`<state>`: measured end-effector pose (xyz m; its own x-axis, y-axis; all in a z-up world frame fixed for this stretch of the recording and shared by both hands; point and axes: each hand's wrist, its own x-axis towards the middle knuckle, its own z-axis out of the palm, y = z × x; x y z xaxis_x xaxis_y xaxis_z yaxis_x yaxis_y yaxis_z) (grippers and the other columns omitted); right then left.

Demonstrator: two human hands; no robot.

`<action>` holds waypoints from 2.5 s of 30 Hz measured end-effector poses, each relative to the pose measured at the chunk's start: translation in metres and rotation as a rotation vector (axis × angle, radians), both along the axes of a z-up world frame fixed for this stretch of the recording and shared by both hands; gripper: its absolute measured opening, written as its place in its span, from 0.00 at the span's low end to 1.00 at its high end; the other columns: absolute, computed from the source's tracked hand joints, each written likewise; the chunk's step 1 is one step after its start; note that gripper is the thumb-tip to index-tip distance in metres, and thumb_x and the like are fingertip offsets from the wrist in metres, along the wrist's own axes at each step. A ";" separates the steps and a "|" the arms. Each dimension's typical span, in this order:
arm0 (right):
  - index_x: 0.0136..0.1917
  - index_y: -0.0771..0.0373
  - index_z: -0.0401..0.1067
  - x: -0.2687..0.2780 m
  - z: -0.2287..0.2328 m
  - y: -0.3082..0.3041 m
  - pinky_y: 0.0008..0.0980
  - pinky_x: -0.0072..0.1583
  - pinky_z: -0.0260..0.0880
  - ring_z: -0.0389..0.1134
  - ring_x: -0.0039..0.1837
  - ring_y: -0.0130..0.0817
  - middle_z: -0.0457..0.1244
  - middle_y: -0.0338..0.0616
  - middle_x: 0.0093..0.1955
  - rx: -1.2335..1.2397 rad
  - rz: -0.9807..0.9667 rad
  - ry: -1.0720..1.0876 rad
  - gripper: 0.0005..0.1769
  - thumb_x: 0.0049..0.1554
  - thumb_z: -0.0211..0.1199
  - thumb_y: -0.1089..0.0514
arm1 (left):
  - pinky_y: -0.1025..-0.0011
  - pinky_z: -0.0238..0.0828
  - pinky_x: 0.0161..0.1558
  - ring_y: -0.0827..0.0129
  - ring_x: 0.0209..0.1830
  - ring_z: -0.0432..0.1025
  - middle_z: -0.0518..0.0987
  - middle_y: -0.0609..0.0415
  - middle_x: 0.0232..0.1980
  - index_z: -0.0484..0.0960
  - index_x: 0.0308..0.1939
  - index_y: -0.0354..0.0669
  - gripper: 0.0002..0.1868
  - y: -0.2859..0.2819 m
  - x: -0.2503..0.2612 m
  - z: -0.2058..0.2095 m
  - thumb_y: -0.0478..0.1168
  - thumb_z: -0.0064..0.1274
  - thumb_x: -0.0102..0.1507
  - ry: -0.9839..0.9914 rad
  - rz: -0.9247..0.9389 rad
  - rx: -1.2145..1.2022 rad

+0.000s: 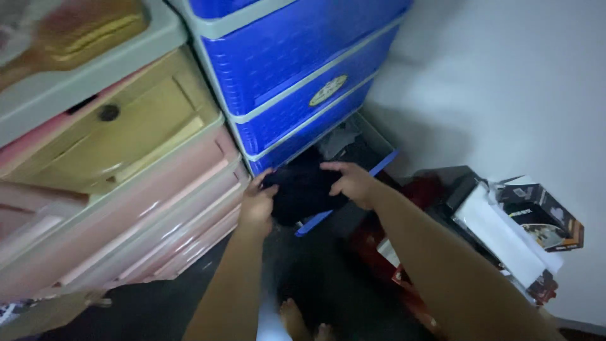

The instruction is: The user takes folded items of clothing from a pile and places them into organized drawers.

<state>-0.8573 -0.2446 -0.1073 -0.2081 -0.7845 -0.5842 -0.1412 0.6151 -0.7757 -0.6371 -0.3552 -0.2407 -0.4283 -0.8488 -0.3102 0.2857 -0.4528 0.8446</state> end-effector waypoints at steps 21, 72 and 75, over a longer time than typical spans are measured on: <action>0.79 0.49 0.61 -0.196 -0.116 -0.033 0.33 0.73 0.60 0.61 0.74 0.44 0.56 0.51 0.78 0.196 -0.241 -0.054 0.52 0.43 0.64 0.75 | 0.63 0.59 0.66 0.57 0.70 0.65 0.69 0.48 0.72 0.71 0.71 0.58 0.37 -0.006 -0.208 -0.011 0.33 0.58 0.57 -0.872 -0.483 -0.254; 0.80 0.58 0.53 -0.210 -0.245 -0.099 0.55 0.75 0.59 0.54 0.81 0.52 0.55 0.53 0.80 0.145 0.663 0.913 0.46 0.56 0.64 0.41 | 0.51 0.55 0.71 0.42 0.76 0.55 0.62 0.39 0.76 0.62 0.75 0.49 0.41 -0.016 -0.176 -0.190 0.52 0.58 0.61 -1.206 -0.229 -0.478; 0.81 0.54 0.52 -0.160 -0.194 -0.108 0.50 0.74 0.60 0.56 0.77 0.53 0.55 0.54 0.77 0.034 0.709 0.829 0.48 0.53 0.66 0.43 | 0.53 0.56 0.74 0.44 0.75 0.59 0.66 0.39 0.73 0.63 0.76 0.47 0.40 -0.007 -0.119 -0.159 0.49 0.57 0.61 -1.200 -0.151 -0.502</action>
